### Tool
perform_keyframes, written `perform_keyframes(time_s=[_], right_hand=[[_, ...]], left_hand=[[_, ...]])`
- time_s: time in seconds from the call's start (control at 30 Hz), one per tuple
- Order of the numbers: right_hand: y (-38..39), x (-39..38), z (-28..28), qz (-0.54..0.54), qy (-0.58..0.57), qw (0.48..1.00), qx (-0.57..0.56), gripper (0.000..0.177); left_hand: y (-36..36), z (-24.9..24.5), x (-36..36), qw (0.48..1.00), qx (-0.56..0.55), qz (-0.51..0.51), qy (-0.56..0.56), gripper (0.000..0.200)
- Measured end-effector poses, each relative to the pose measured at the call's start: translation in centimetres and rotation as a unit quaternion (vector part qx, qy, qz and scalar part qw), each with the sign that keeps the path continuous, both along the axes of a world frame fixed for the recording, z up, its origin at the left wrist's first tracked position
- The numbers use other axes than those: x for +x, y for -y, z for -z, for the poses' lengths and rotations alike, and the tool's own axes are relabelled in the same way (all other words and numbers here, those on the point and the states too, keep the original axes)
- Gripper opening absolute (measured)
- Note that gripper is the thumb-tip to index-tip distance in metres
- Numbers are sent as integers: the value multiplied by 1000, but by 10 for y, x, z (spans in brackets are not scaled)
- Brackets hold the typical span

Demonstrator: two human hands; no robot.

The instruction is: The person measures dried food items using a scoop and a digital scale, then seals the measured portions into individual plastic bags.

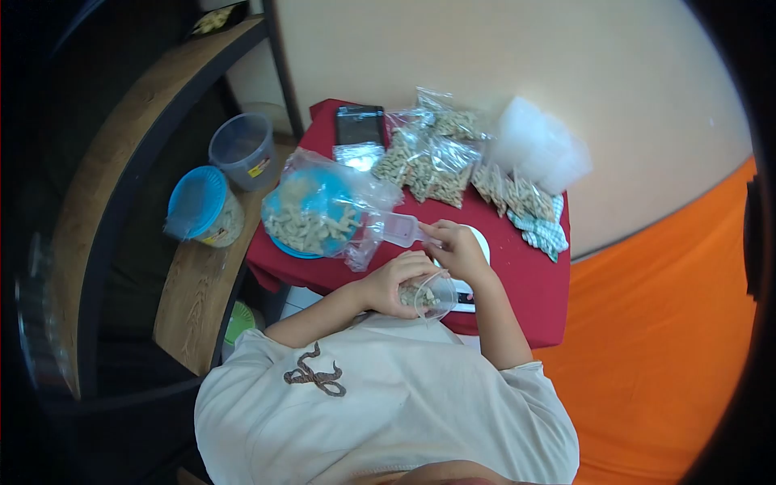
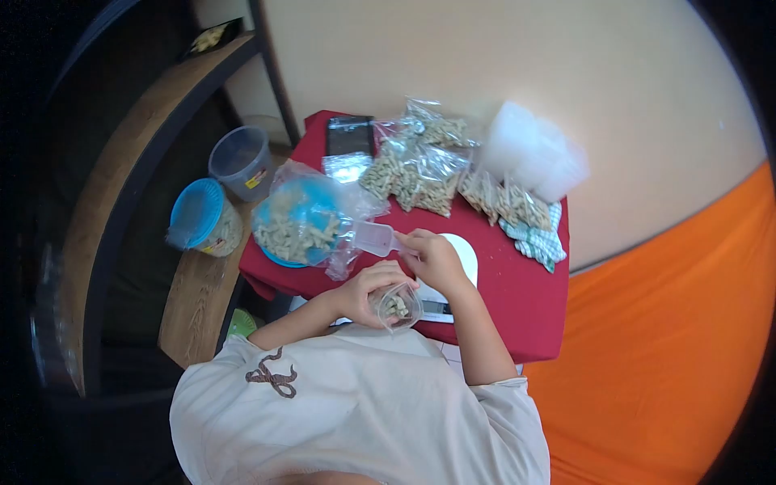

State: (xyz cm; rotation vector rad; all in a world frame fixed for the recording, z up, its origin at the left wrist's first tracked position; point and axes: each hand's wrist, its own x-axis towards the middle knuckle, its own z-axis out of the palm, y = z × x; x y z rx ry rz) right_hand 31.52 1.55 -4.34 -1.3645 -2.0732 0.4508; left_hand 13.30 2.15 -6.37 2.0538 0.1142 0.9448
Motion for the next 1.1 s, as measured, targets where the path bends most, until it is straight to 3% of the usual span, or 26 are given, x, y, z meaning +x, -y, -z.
perform_keyframes(time_s=[0.07, 0.23, 0.3, 0.4, 0.43, 0.53, 0.7, 0.87, 0.9, 0.97, 1.0, 1.1], right_hand=[[21, 29, 7, 74, -114, 986, -92, 35], [90, 99, 18, 257, -231, 938, -16, 33], [115, 123, 21, 298, -260, 918, -31, 33], [148, 150, 23, 412, -341, 844, -31, 34], [156, 156, 25, 416, -338, 844, -24, 34], [176, 168, 35, 450, -401, 798, -23, 35], [183, 191, 67, 461, -375, 804, -15, 34], [165, 207, 97, 418, -395, 818, 9, 35], [160, 208, 101, 416, -401, 816, 4, 35], [148, 207, 109, 437, -344, 831, 4, 33], [143, 205, 107, 447, -270, 853, 5, 32], [125, 198, 112, 445, -227, 866, 36, 32]], left_hand=[[-3, 1, 16, 1000, 20, 10, 11, 56], [-20, -14, 78, 997, 68, 13, -46, 58], [-31, -13, 105, 986, 99, -22, -132, 60], [-47, 9, 140, 972, 148, -51, -176, 62], [-48, 13, 148, 973, 151, -47, -170, 62], [-49, 26, 163, 945, 129, -76, -290, 68], [-42, 32, 164, 920, 165, -90, -343, 82], [-39, 44, 151, 943, 166, -170, -233, 97], [-41, 50, 146, 941, 165, -171, -241, 97], [-43, 60, 133, 964, 115, -187, -147, 92], [-39, 53, 124, 960, 113, -201, -160, 83], [-37, 72, 102, 951, 86, -245, -170, 77]])
